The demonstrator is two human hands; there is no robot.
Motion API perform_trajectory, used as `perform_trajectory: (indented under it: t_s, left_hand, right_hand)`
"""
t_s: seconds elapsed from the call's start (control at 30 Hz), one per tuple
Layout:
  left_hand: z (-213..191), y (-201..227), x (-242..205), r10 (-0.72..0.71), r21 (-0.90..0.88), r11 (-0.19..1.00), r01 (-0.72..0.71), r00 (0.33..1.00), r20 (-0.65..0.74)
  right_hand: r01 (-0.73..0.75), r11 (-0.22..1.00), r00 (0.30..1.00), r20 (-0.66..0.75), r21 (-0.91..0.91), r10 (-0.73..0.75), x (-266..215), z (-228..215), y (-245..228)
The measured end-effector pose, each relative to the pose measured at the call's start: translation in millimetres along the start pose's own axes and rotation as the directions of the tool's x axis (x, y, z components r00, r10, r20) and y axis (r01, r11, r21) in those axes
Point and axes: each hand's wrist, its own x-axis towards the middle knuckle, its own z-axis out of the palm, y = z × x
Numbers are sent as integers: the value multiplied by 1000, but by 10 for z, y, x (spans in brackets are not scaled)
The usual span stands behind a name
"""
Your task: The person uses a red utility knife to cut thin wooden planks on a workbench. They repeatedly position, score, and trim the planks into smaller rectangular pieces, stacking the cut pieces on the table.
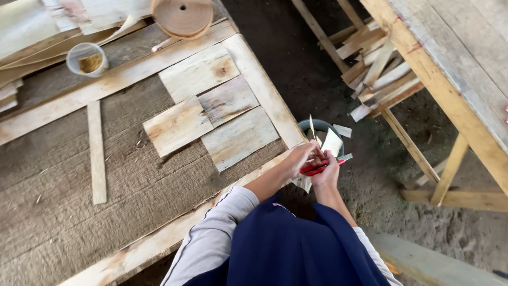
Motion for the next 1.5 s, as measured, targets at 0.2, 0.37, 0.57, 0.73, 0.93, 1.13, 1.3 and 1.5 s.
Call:
perform_trajectory:
  t_s: [0.2,0.37,0.57,0.73,0.93,1.13,1.3,1.5]
  left_hand:
    - [-560,-15,66,289,130,952,-277,954,-83]
    - [-1409,221,-558,365,7,923,-385,869,-335]
    - [-2752,239,-1637,422,30,858,-513,669,-612]
    - [-4103,1,-2579,428,136,860,-491,552,-715]
    - [-5577,-515,-2996,355,110,895,-433,540,-763]
    - [-5767,-514,-3230,352,82,865,-496,480,-804]
    - [-5790,-423,-3479,383,158,846,-510,373,-845]
    - [-5934,-461,-3937,404,223,843,-489,302,-864]
  right_hand:
    - [58,967,997,58,-246,-45,54,365,232]
    - [20,902,972,220,-432,83,-528,963,1045]
    - [8,766,879,370,-642,301,-1208,1332,2553]
    - [54,635,769,438,-771,466,-1917,1412,3947]
    - [133,419,678,391,-898,622,-2496,1360,5110]
    - [213,304,641,368,-929,673,-2739,1477,5327]
    - [282,286,638,402,-916,657,-2551,1527,5656]
    - [332,260,631,418,-907,653,-3027,1608,5837]
